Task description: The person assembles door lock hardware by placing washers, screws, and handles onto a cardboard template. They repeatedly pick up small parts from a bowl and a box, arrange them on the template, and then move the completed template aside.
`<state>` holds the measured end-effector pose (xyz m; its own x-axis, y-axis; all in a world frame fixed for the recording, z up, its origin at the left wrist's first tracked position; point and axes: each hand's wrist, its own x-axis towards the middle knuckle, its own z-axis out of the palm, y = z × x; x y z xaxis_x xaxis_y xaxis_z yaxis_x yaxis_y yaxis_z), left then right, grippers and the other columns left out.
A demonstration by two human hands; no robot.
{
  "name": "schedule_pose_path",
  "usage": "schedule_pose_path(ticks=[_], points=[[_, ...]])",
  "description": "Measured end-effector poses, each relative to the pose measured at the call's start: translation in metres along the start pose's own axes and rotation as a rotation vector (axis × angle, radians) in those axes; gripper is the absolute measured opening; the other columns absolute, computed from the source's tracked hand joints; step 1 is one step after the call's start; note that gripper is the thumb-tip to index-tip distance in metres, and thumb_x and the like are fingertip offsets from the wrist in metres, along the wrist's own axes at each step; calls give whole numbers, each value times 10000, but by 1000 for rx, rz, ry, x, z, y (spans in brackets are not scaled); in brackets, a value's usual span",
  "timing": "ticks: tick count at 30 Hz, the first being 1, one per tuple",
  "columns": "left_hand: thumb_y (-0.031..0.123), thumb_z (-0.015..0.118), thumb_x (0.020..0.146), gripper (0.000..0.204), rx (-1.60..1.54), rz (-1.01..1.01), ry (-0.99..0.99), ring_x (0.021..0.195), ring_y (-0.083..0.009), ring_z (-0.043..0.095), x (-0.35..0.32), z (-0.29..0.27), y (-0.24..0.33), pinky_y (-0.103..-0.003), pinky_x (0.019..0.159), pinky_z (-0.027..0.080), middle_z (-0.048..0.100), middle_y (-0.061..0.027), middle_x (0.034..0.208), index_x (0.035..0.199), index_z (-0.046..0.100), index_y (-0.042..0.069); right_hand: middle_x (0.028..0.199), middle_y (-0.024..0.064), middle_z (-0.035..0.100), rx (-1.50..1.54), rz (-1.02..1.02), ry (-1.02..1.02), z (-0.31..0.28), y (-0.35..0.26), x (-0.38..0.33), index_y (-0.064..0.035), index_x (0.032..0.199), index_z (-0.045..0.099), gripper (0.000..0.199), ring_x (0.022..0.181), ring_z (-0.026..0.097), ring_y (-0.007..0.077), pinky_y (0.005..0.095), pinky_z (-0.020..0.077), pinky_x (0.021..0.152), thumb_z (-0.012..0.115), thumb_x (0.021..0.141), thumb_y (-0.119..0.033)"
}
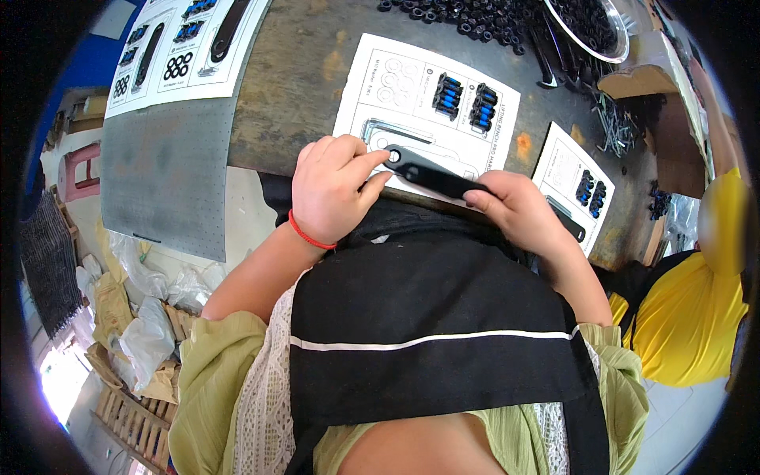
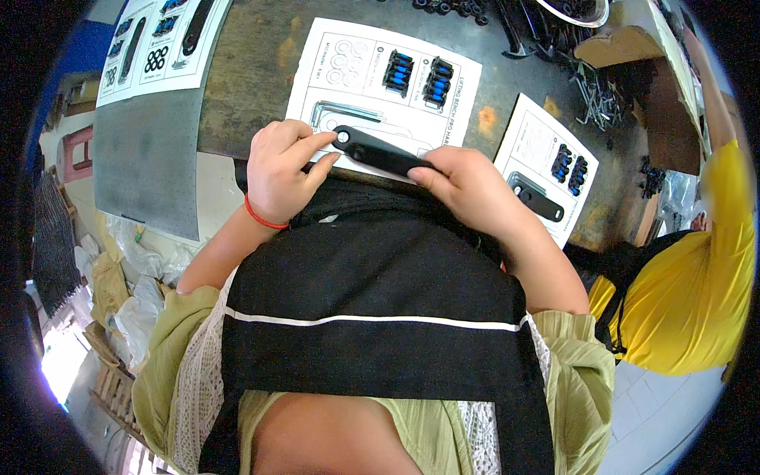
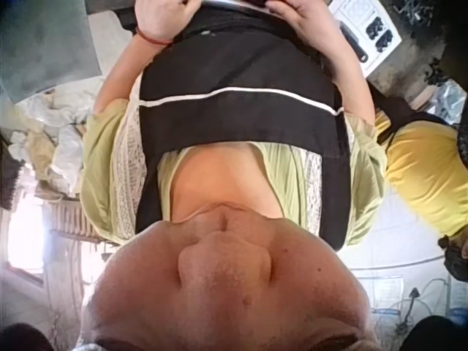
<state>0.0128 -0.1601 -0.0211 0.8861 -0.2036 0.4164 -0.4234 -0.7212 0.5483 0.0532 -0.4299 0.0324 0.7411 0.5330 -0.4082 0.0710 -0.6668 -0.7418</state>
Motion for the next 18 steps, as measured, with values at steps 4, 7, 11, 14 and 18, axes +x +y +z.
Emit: schedule_pose_path(ticks=[4,7,11,14,18], points=[[137,820,660,273,-18,46,-35,753,-233,561,6,-5,7,-357,689,410,584,-41,809,914,729,97,753,187,628,-418,-13,111,14,-6,5,-17,748,630,399,744,638,371,461,501,655,613,930,-372],[149,832,643,286,-7,58,-48,753,-234,561,10,-1,7,-355,688,408,580,-42,805,905,727,97,826,135,633,-591,44,184,14,-10,4,-48,886,642,350,785,650,338,437,519,660,695,856,-393],[147,838,635,274,15,48,-35,738,-239,560,12,2,5,-359,662,408,573,-46,787,877,722,91,949,101,611,-507,-155,323,20,-14,5,-58,1022,626,418,828,651,309,404,529,680,811,735,-300],[157,836,629,257,20,24,-14,741,-224,564,9,3,5,-358,671,408,570,-21,780,850,715,111,991,102,591,-487,-136,264,31,-9,12,-62,1026,628,435,842,649,302,384,535,692,834,679,-225],[141,834,626,239,28,4,44,720,-226,565,6,-4,1,-360,653,412,567,-20,760,827,708,113,973,92,604,-471,-218,289,32,-6,16,-61,982,653,376,853,652,297,370,541,711,829,678,-195]])
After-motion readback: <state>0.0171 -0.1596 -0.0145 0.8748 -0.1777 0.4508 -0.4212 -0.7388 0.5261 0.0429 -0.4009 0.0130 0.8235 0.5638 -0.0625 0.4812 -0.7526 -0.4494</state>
